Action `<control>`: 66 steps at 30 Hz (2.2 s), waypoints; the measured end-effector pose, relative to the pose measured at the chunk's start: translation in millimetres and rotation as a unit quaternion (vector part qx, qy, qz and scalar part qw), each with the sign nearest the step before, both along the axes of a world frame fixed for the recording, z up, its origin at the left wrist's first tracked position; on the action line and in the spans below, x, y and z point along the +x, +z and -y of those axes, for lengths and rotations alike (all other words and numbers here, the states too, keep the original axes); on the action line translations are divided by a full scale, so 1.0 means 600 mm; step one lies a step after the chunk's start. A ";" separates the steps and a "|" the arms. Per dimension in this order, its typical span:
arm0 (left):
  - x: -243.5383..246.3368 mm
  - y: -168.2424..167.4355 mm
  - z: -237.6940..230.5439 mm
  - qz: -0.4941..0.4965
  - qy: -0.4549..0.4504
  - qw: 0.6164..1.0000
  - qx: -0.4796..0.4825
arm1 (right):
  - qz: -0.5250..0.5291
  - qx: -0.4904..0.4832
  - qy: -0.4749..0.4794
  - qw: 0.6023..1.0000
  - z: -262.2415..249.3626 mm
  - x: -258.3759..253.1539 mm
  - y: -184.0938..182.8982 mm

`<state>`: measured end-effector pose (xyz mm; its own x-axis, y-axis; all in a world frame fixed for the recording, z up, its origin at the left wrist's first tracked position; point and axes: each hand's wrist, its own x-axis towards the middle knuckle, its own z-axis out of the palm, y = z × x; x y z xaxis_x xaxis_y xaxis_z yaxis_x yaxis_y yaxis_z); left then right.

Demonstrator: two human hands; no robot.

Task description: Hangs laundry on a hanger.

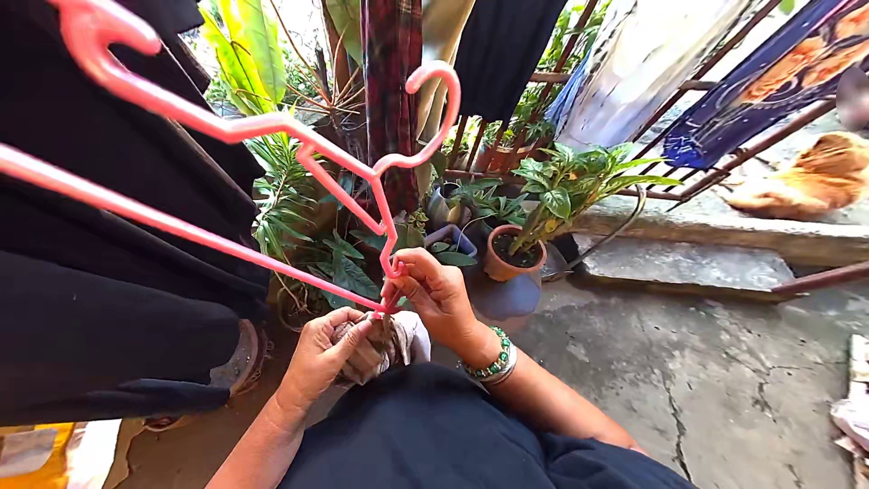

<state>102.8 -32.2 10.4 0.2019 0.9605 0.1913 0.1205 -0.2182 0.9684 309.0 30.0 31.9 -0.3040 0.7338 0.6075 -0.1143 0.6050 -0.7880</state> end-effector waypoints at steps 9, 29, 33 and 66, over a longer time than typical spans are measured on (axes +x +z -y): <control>0.016 0.000 0.003 0.195 0.004 0.974 -0.117 | 0.036 0.100 0.017 0.994 0.009 -0.009 -0.018; -0.001 0.005 -0.007 0.150 0.036 0.980 -0.123 | 0.026 0.014 -0.040 0.999 -0.012 0.065 0.035; -0.012 0.017 0.001 0.252 0.100 0.955 -0.116 | 0.116 0.006 -0.072 0.991 -0.009 0.134 0.017; -0.031 0.030 0.027 0.380 0.128 0.902 -0.161 | 0.248 -0.014 -0.187 0.951 0.004 0.312 -0.028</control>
